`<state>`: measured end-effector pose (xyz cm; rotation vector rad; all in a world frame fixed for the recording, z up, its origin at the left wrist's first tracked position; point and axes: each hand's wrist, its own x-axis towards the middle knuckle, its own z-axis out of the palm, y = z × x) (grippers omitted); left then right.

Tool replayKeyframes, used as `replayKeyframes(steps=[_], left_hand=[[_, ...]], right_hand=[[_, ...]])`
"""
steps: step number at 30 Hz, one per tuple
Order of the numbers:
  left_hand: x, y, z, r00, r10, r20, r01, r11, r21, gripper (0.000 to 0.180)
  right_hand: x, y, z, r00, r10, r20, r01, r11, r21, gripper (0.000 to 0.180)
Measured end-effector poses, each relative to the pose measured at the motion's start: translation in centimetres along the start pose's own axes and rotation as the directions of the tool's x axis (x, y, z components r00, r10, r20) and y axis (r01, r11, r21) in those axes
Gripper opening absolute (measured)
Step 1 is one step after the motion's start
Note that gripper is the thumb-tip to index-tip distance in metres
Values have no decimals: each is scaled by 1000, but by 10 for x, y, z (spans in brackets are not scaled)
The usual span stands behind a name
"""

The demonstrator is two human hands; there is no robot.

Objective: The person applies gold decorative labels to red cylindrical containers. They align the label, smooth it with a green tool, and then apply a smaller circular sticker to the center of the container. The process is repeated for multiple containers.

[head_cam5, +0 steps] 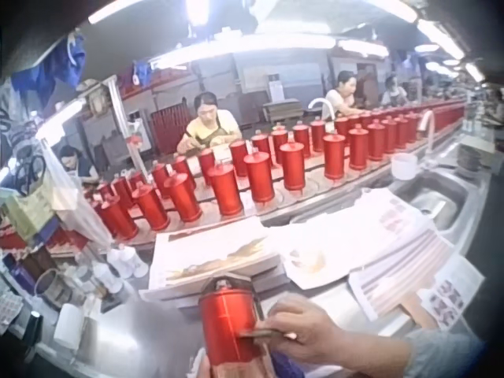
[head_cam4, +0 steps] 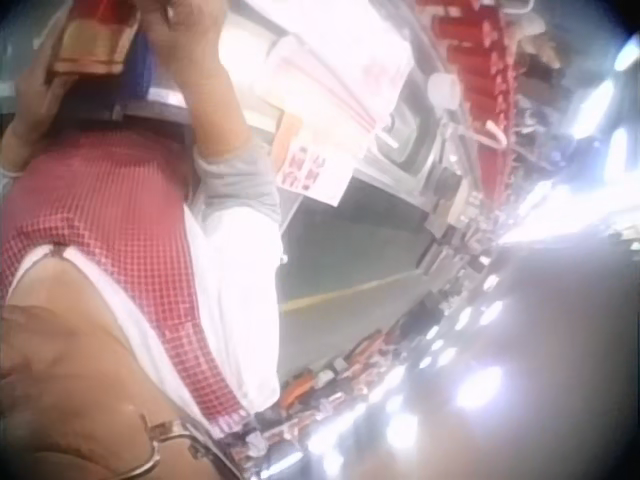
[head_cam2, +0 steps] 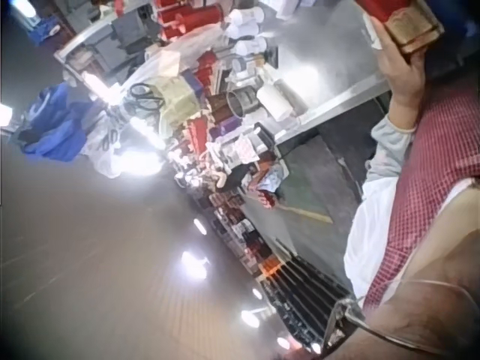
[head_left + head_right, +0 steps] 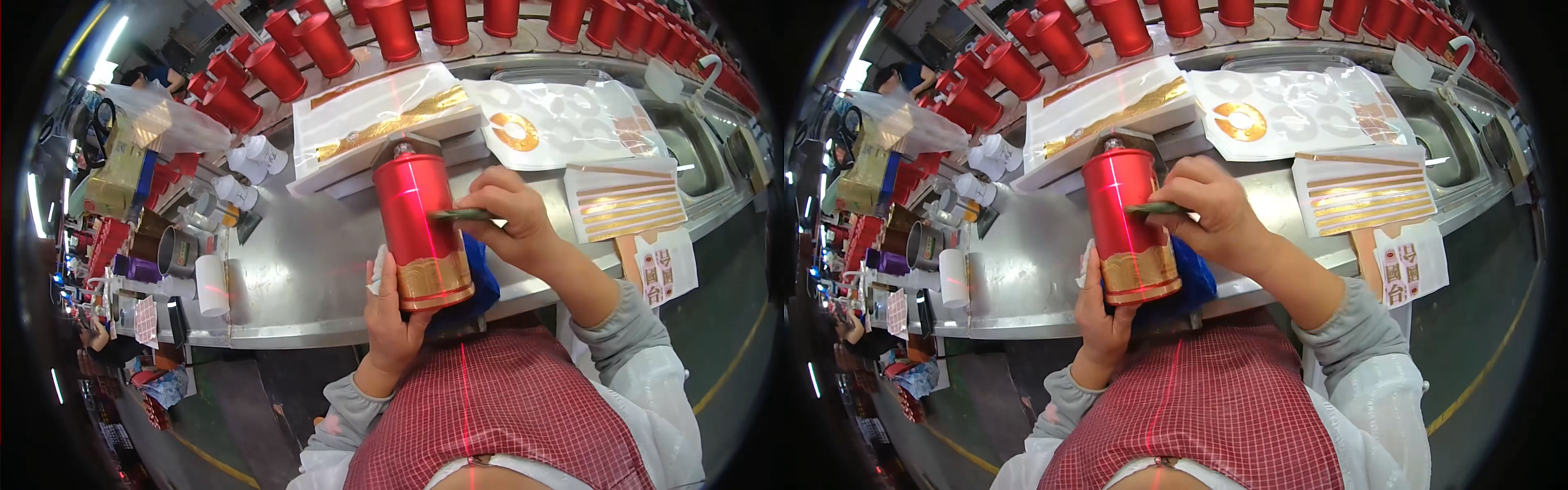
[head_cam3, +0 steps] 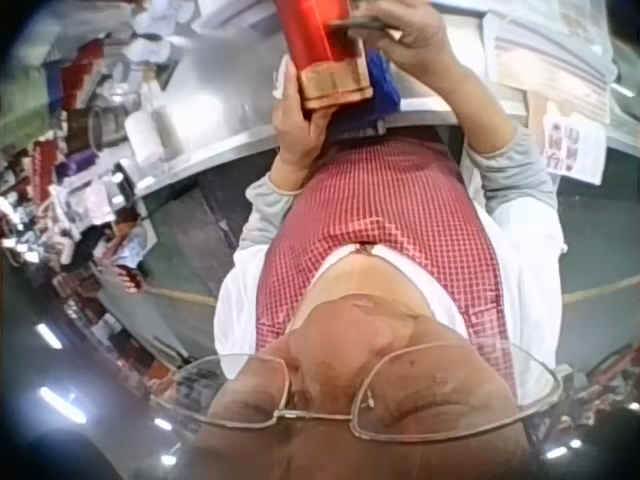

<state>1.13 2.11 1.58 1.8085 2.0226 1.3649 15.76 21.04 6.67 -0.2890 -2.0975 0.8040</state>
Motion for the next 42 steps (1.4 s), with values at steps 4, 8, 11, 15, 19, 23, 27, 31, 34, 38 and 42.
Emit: replayKeyframes(steps=[4,8,11,15,19,23,27,31,34,38,42], left_hand=[[5,10,-4,997,74,1,-74,989,131,90],[8,12,-3,998,68,9,-69,985,158,90],[3,3,-3,999,32,23,-33,997,64,89],[4,2,1,1000,4,6,-4,1000,8,90],[7,12,0,999,38,2,-38,989,140,91],[6,10,-1,998,53,24,-56,988,146,92],[-1,6,2,999,-50,21,50,999,16,91],[3,9,-5,1000,3,25,-5,995,101,92],[1,13,1,999,50,0,-49,986,159,93],[4,7,0,1000,-10,26,8,998,58,90],[2,12,5,999,-36,6,36,999,0,92]], right_hand=[[-14,-32,-8,901,-212,379,69,931,357,18],[-11,1,-2,995,-44,94,41,998,39,21],[-22,-24,-12,916,-179,360,3,899,438,25],[-14,14,1,992,-117,-42,111,984,-138,24],[-22,-19,-11,911,-146,386,-33,906,421,20],[-26,9,8,991,-137,13,137,990,-45,21],[-20,-3,-11,970,-39,239,-40,948,314,21],[-22,-14,-7,954,-136,265,44,944,328,19],[-21,-2,-14,904,-58,424,-122,914,386,21],[-36,7,7,994,-89,64,83,993,81,21],[-23,11,-10,968,88,234,-161,937,311,25]])
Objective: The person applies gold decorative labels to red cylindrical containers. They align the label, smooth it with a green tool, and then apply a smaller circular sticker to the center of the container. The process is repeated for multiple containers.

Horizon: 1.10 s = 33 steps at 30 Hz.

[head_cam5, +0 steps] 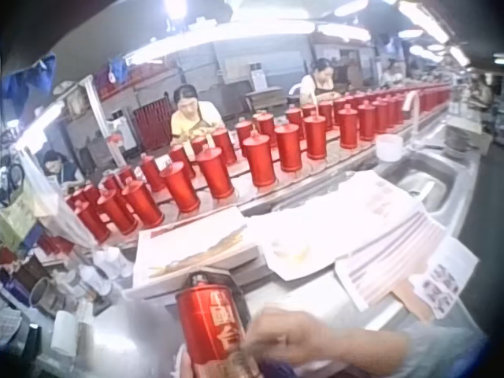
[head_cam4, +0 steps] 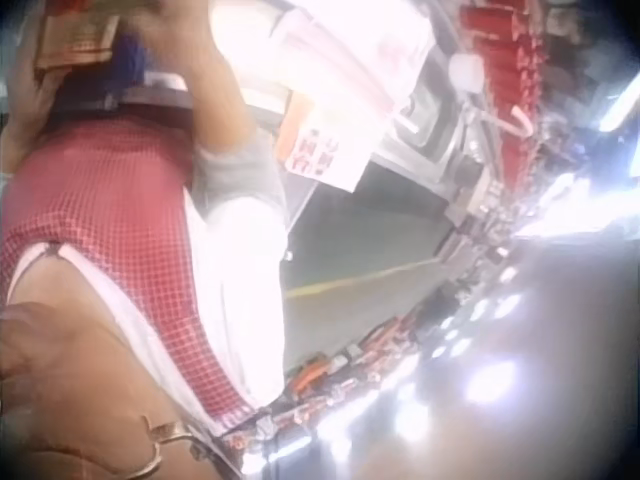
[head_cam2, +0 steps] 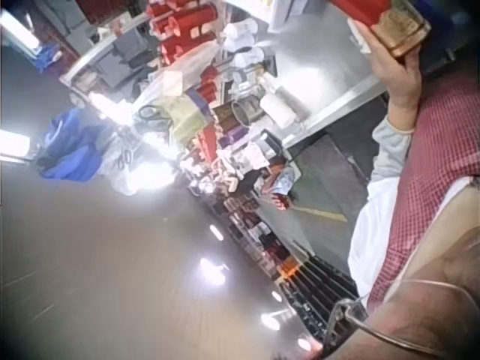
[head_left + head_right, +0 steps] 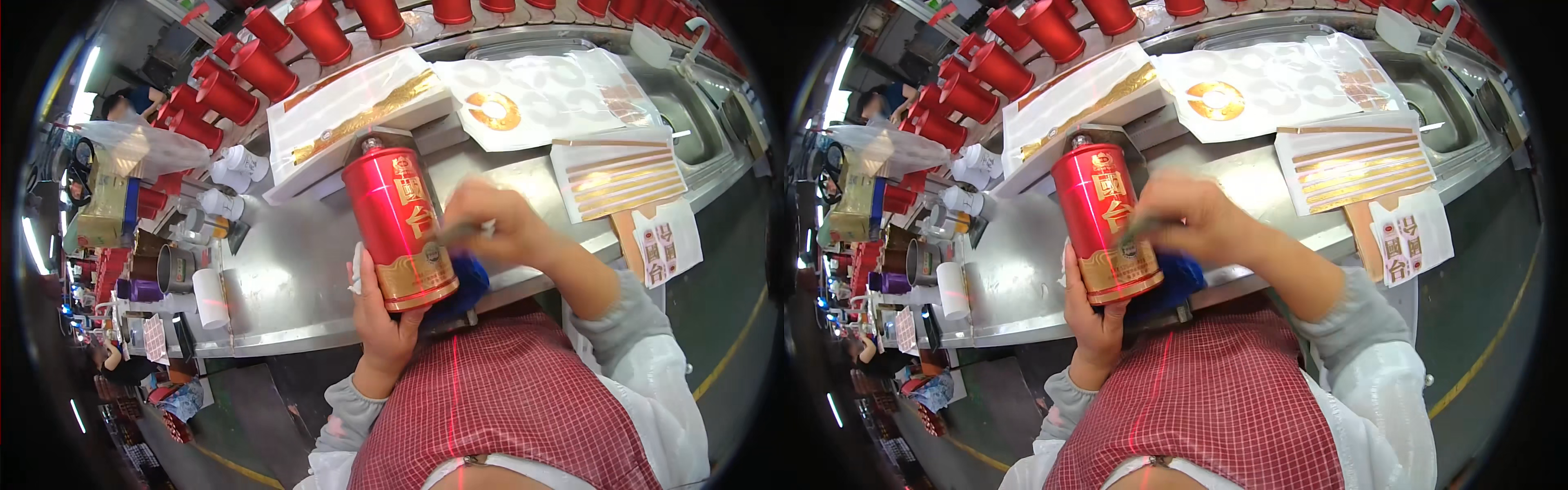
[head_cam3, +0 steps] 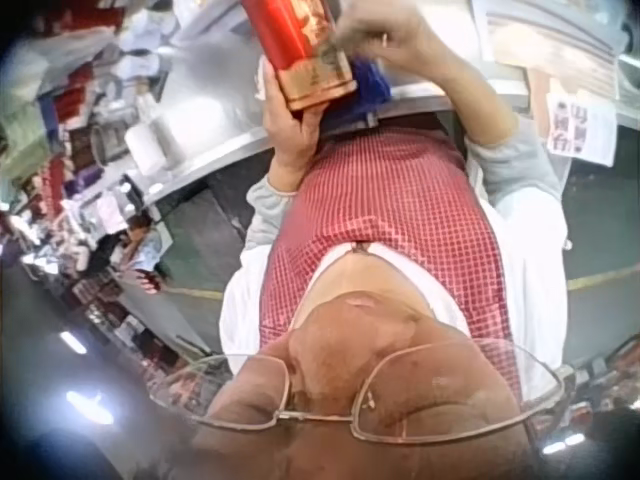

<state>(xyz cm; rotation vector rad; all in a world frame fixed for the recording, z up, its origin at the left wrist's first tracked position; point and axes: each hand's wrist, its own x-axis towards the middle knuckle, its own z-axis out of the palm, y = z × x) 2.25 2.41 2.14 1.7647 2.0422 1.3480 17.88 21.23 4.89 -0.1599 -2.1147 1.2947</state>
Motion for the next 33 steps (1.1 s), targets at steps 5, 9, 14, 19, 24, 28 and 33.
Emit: replayKeyframes(steps=[5,9,14,19,24,28,33], left_hand=[[3,1,-5,999,46,8,-47,994,98,93],[1,-1,-3,999,49,-12,-48,996,77,94],[-3,-6,-1,1000,28,10,-28,999,31,95],[1,-2,-7,999,33,36,-36,995,96,96],[-6,-2,-1,1000,-24,-12,25,999,49,90],[-7,-3,0,992,-124,12,125,990,-61,91],[-2,4,-4,1000,-17,3,16,996,89,91]], right_hand=[[-16,-22,10,961,-207,182,195,977,82,24],[5,13,8,948,-176,-265,78,936,-343,23],[-4,-6,-3,984,-67,163,69,998,-10,25],[-12,-8,11,976,-207,66,213,972,-100,24],[2,1,7,988,-132,-83,120,984,-135,20],[-5,-11,0,977,-107,186,113,993,-20,17],[-9,-5,12,984,-172,35,175,981,-87,21]])
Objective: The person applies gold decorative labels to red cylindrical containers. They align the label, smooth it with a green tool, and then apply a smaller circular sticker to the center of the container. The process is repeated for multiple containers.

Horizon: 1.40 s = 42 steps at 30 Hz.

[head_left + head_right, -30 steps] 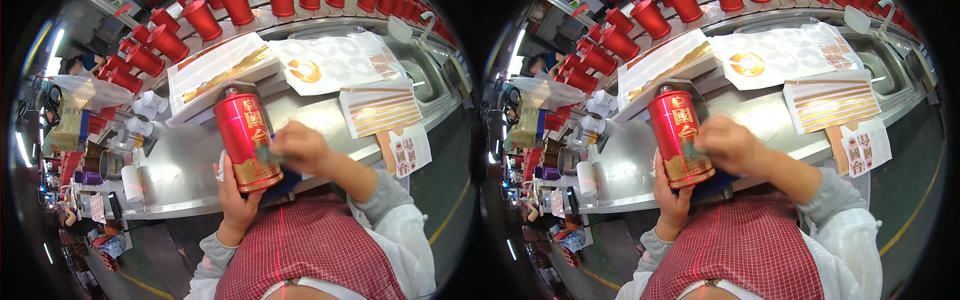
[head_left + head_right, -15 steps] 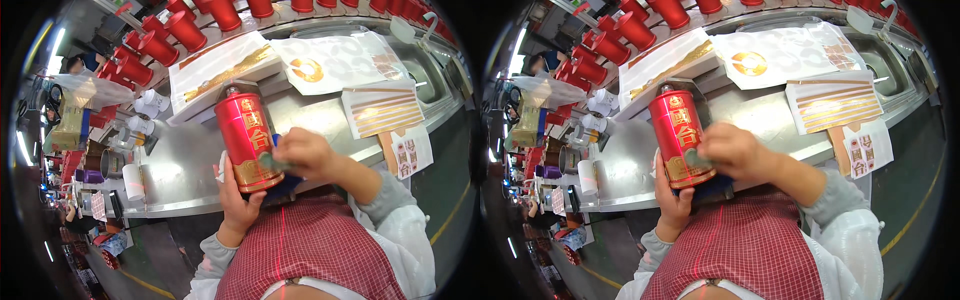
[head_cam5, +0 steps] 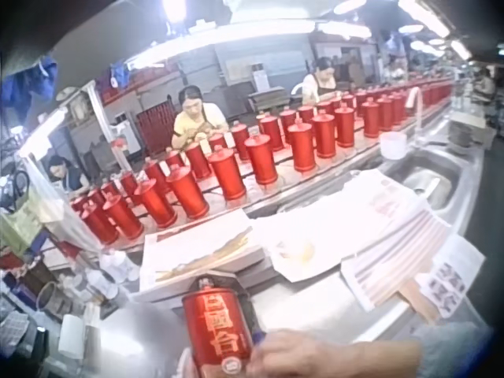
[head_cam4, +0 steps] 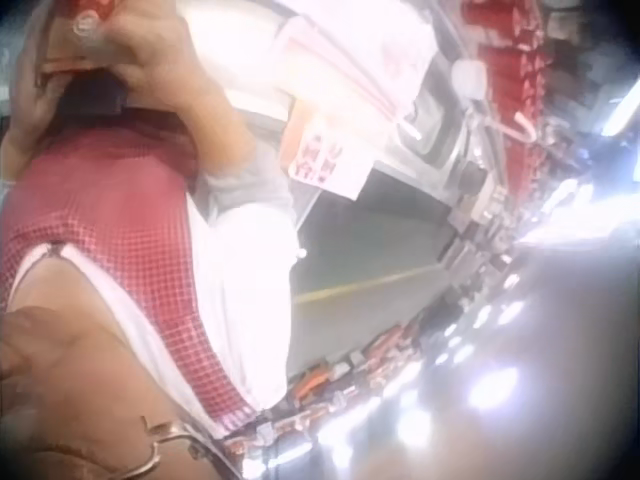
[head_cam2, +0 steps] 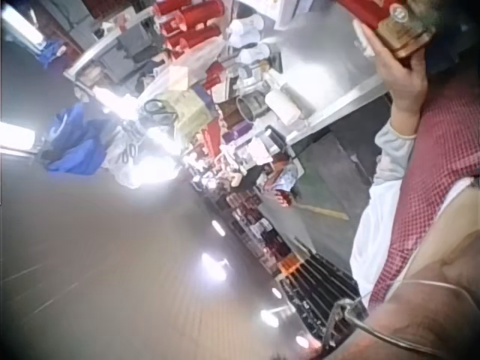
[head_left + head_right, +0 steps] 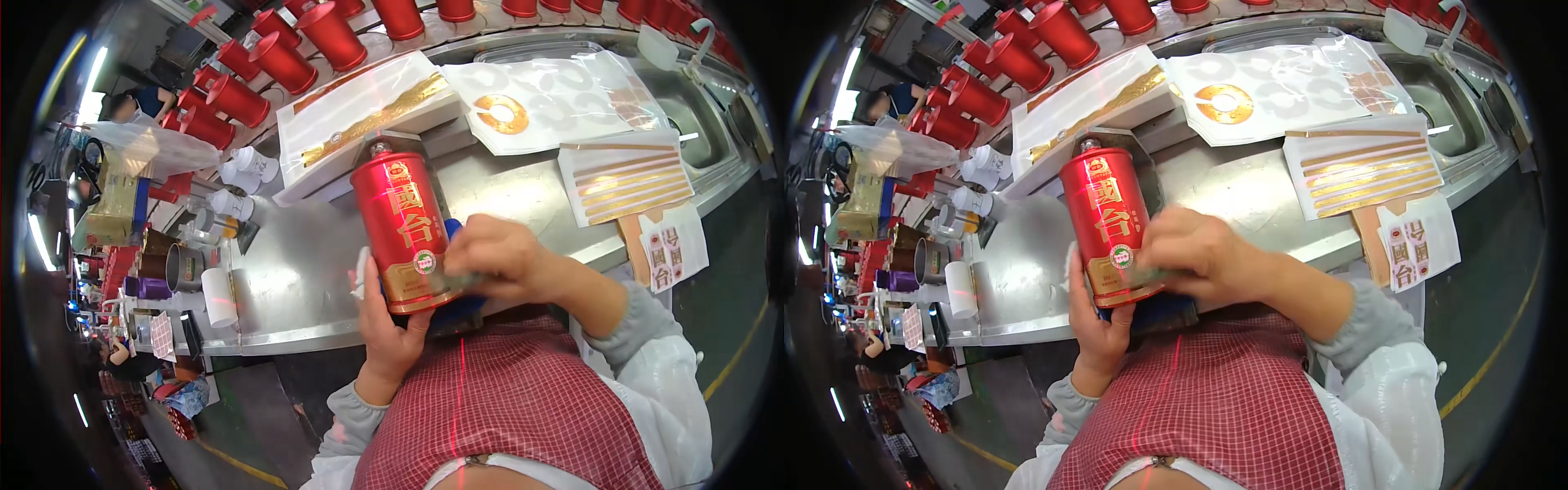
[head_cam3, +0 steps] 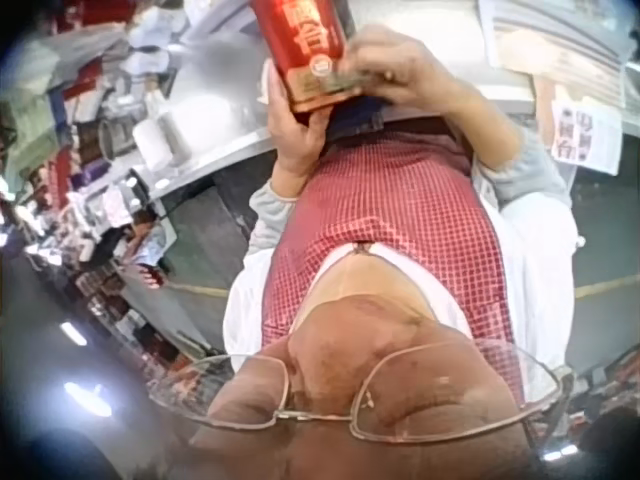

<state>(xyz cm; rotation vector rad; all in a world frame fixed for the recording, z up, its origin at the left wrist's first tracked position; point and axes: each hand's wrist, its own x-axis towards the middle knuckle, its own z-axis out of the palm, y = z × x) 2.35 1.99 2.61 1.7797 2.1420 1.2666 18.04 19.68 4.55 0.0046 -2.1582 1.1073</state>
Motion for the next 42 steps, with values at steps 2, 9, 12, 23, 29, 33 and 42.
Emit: replayKeyframes(steps=[2,9,12,23,29,33,42], left_hand=[[1,1,5,1000,1,1,-1,1000,-29,92],[-4,-3,3,1000,-25,-5,24,995,-99,91],[-2,-4,3,999,-44,1,44,990,-135,92],[-6,-6,4,999,-49,-21,47,993,-111,98],[-2,-4,2,1000,-30,-9,29,997,-78,97],[0,5,4,998,-31,-47,28,998,-57,95],[-1,5,-1,999,-27,-22,26,999,-30,94]], right_hand=[[1,-4,-8,992,95,85,-106,984,143,21],[1,3,-8,998,-57,25,58,998,-26,25],[4,17,0,982,-43,-184,-8,963,-269,21],[-8,3,-8,993,67,95,-73,996,61,20],[-11,-7,-3,996,-15,86,2,989,148,21],[0,18,-3,982,88,-169,-111,985,-130,20],[-9,7,1,999,44,-23,-43,998,53,16]])
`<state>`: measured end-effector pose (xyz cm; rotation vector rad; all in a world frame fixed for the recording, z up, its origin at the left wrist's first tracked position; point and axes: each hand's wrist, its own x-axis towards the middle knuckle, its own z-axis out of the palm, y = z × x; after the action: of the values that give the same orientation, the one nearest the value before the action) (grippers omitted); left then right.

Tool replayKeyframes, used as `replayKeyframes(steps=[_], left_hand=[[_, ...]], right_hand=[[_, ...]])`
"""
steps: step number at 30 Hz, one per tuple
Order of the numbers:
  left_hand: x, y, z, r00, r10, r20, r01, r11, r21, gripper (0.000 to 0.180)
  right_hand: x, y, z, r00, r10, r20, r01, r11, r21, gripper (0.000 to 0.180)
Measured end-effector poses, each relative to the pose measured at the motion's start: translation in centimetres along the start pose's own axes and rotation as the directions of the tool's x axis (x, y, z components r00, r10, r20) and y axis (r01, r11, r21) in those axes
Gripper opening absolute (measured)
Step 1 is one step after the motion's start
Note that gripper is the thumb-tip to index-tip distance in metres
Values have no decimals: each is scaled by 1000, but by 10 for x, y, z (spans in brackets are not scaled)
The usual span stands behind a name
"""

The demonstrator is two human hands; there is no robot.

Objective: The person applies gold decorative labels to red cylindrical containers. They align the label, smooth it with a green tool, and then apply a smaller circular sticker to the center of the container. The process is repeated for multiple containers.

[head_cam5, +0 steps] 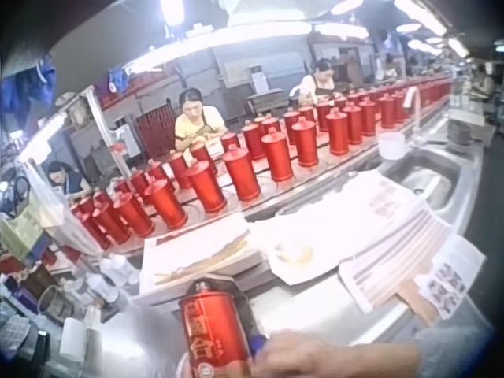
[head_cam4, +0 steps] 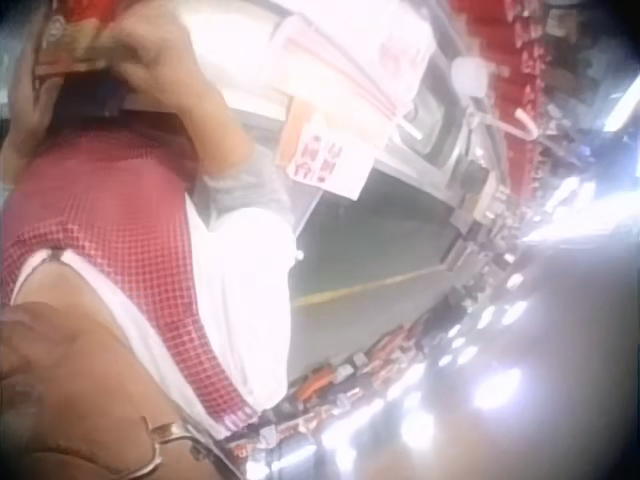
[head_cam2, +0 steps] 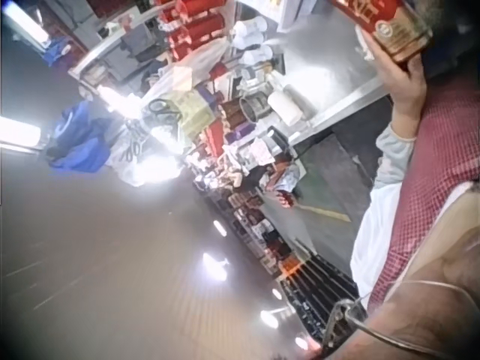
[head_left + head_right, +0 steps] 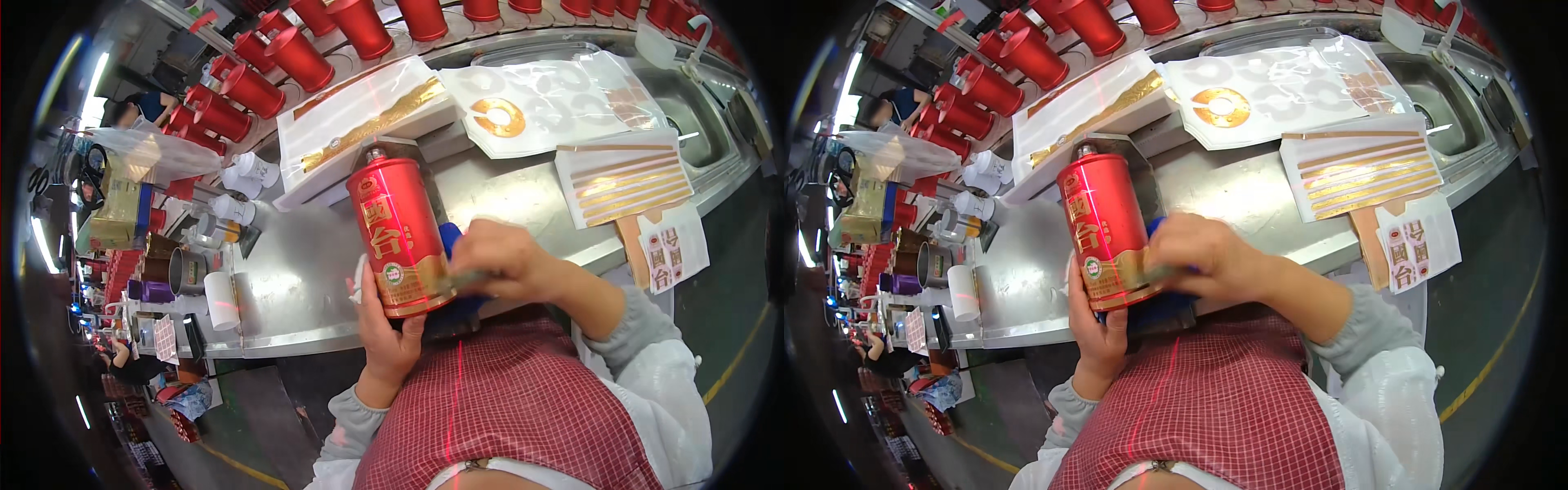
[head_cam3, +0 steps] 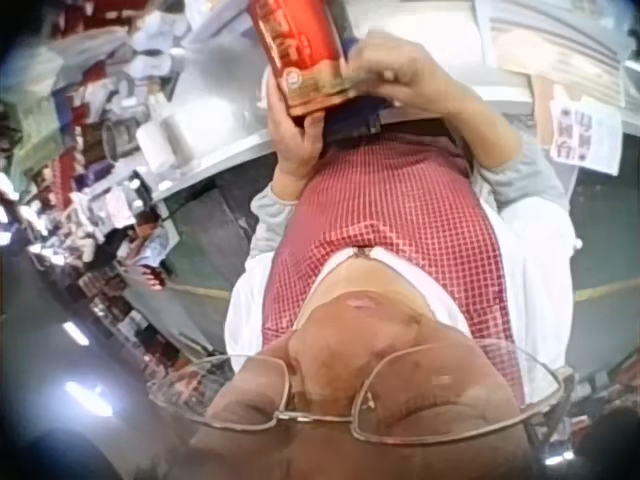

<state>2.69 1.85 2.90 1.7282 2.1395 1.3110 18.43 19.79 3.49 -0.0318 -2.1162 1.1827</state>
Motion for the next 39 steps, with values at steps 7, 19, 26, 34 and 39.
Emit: replayKeyframes(steps=[7,19,26,34,39], left_hand=[[-2,-12,3,1000,-22,-2,22,1000,-3,92],[-4,-5,5,1000,-1,-1,1,1000,18,89],[-5,-5,6,999,-51,-13,50,997,-67,90],[-3,-8,5,999,31,-25,-31,999,16,89],[-11,-15,7,999,-48,-5,48,996,-70,89]], right_hand=[[-2,-5,5,998,-48,-41,47,998,-35,18],[8,10,-4,987,106,-121,-110,994,-23,15],[13,21,-2,965,-33,-260,-47,955,-292,18],[10,9,3,971,-21,-239,-44,964,-264,16],[14,-1,-11,975,222,28,-223,974,31,18]])
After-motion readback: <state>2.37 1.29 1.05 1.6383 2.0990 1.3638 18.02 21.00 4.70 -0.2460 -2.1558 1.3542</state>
